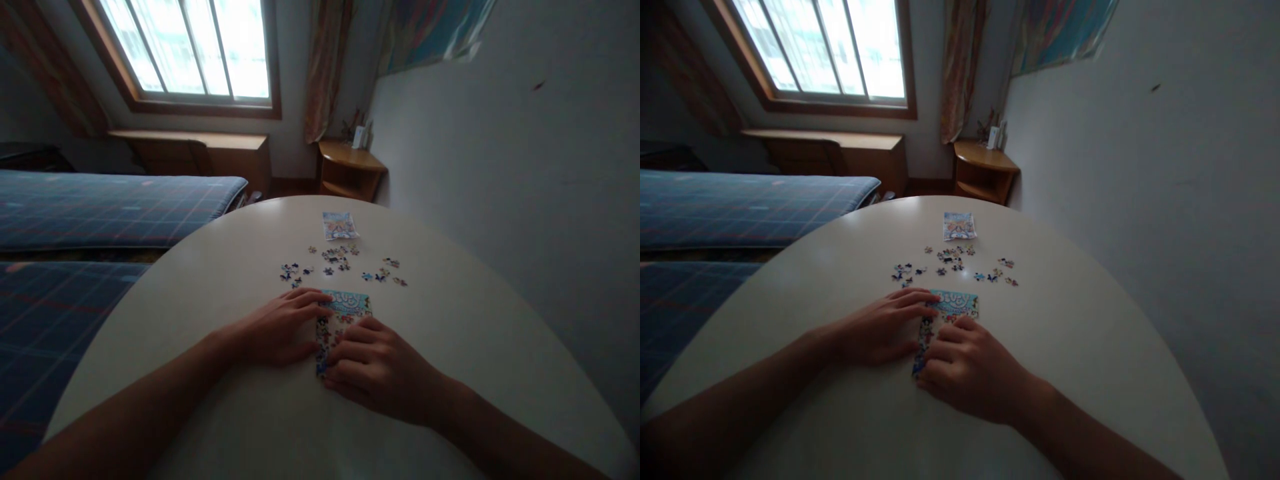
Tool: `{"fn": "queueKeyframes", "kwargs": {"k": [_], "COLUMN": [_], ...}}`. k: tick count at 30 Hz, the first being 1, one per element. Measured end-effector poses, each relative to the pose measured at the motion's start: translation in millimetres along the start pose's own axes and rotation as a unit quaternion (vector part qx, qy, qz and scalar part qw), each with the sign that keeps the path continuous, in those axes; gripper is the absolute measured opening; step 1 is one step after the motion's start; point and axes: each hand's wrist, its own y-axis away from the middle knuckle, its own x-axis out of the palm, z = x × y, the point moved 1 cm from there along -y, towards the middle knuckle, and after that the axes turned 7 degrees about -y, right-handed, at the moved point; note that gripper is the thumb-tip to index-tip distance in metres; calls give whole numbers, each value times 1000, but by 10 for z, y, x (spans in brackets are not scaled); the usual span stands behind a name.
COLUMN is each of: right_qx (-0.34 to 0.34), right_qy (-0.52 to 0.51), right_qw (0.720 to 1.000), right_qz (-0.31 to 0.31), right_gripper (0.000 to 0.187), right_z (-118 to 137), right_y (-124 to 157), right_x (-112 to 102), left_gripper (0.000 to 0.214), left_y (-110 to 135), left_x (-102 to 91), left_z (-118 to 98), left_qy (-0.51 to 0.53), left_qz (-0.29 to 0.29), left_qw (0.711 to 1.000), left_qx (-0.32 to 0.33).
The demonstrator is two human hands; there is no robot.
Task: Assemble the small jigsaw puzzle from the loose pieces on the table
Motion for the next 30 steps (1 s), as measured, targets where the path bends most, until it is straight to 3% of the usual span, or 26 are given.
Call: {"fn": "queueKeyframes", "kwargs": {"k": [30], "right_qx": [9], "right_qy": [33], "right_qw": [999], "right_qz": [1], "right_gripper": [19], "right_z": [16], "right_y": [0], "right_x": [37], "left_gripper": [49], "left_y": [-4], "left_x": [-5], "left_z": [-8], "left_qy": [-4], "left_qz": [0], "left_qw": [1000], "left_qx": [-5]}}
